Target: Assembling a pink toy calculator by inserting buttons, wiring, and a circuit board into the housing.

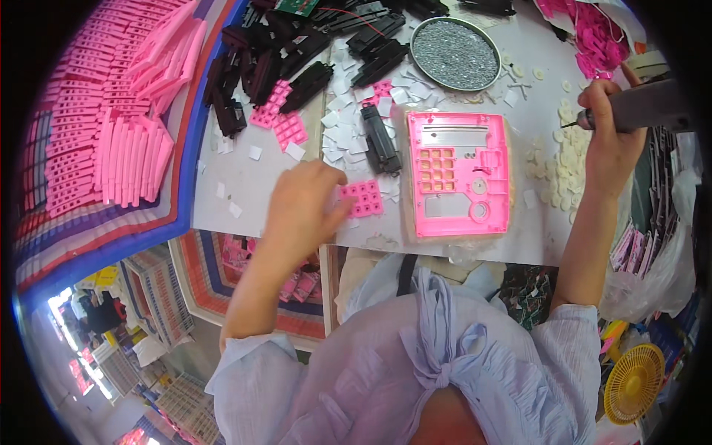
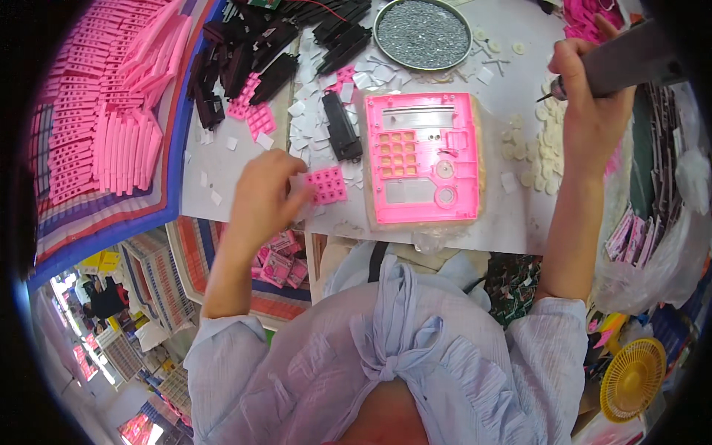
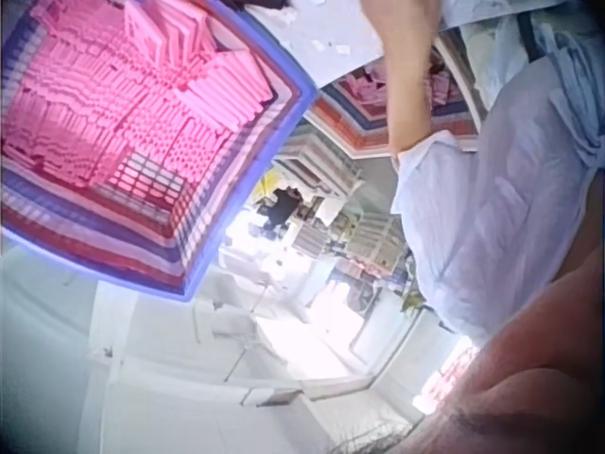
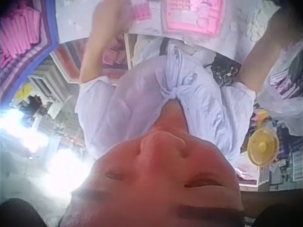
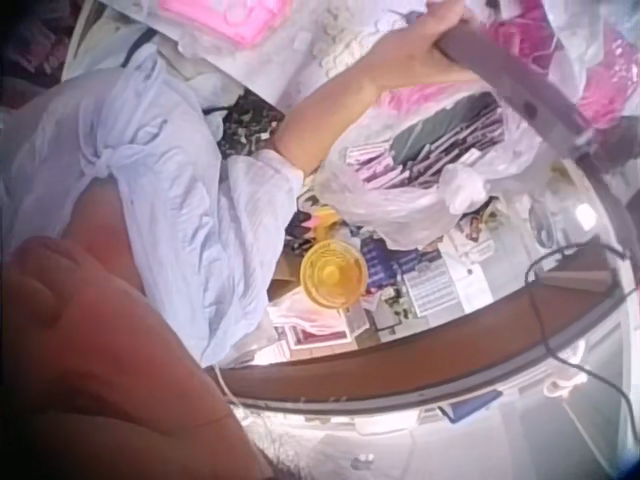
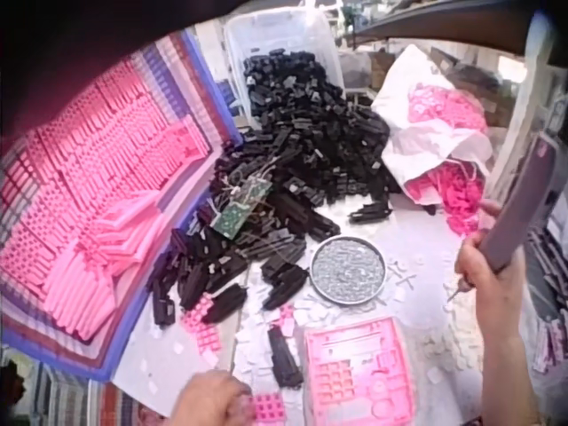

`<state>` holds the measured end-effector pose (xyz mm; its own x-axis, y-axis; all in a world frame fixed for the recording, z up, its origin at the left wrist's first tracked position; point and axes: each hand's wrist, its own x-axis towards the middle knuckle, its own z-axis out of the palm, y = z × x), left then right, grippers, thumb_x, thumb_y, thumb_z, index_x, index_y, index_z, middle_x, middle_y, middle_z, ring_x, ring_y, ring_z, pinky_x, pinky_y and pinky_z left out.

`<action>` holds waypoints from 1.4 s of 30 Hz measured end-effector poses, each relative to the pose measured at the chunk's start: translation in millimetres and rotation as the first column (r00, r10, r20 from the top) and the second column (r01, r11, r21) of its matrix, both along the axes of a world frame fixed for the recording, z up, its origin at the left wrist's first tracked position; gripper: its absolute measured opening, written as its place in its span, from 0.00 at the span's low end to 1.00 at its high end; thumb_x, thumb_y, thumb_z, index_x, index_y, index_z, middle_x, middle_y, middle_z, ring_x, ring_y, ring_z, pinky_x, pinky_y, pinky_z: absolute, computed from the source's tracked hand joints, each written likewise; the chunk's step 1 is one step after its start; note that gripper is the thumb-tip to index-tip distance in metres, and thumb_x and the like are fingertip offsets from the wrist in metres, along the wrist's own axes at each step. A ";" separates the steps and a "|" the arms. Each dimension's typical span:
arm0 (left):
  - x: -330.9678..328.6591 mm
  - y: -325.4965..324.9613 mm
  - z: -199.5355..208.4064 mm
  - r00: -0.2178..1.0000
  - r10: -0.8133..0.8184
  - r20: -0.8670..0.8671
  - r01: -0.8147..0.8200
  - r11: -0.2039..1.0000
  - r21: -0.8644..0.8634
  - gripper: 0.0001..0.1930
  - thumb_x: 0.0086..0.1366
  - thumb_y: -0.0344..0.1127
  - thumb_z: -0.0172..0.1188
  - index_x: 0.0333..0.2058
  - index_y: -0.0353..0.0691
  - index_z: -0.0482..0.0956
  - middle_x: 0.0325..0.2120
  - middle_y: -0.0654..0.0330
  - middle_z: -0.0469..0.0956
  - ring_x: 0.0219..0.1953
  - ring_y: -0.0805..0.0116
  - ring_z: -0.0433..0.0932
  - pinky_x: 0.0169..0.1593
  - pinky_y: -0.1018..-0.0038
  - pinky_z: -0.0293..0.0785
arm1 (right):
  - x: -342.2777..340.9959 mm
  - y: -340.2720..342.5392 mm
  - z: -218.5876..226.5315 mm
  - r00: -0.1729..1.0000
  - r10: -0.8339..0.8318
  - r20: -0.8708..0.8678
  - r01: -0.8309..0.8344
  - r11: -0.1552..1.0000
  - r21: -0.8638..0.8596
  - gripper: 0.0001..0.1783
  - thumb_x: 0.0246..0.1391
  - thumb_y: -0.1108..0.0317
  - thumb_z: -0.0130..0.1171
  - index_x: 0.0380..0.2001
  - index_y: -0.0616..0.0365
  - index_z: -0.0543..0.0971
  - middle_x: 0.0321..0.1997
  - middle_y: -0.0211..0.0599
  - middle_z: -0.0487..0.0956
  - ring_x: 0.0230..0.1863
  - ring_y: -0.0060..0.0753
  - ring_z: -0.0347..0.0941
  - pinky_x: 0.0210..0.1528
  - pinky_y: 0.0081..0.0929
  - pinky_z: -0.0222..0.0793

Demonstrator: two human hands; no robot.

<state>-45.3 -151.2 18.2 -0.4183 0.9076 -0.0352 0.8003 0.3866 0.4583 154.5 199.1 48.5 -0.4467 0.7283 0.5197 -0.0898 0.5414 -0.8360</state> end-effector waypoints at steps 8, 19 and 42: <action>23.9 -11.3 -15.9 0.981 -0.095 -0.172 0.137 0.958 0.253 0.21 0.40 0.29 0.69 0.38 0.45 0.77 0.36 0.63 0.75 0.41 0.58 0.75 0.47 0.58 0.62 | -5.4 -12.9 -1.5 0.982 -0.069 -0.178 0.121 0.946 0.300 0.31 0.54 0.78 0.67 0.60 0.66 0.67 0.54 0.43 0.76 0.52 0.31 0.73 0.50 0.27 0.71; 47.0 32.7 -11.8 0.982 -0.189 -0.008 0.149 0.748 0.647 0.20 0.42 0.32 0.72 0.35 0.45 0.75 0.34 0.64 0.78 0.38 0.62 0.76 0.44 0.64 0.64 | -0.4 -136.3 -19.1 0.698 0.617 0.364 -0.710 0.660 0.244 0.30 0.36 0.73 0.73 0.47 0.51 0.78 0.54 0.38 0.76 0.55 0.47 0.70 0.57 0.43 0.68; 30.2 12.8 -12.5 0.922 -0.012 0.386 -0.139 0.923 0.359 0.12 0.55 0.21 0.66 0.39 0.35 0.79 0.35 0.58 0.78 0.34 0.67 0.74 0.41 0.74 0.72 | -47.2 -81.7 -37.4 0.496 0.505 0.706 -0.721 0.693 0.011 0.12 0.54 0.70 0.64 0.42 0.60 0.81 0.42 0.42 0.79 0.40 0.46 0.78 0.42 0.36 0.75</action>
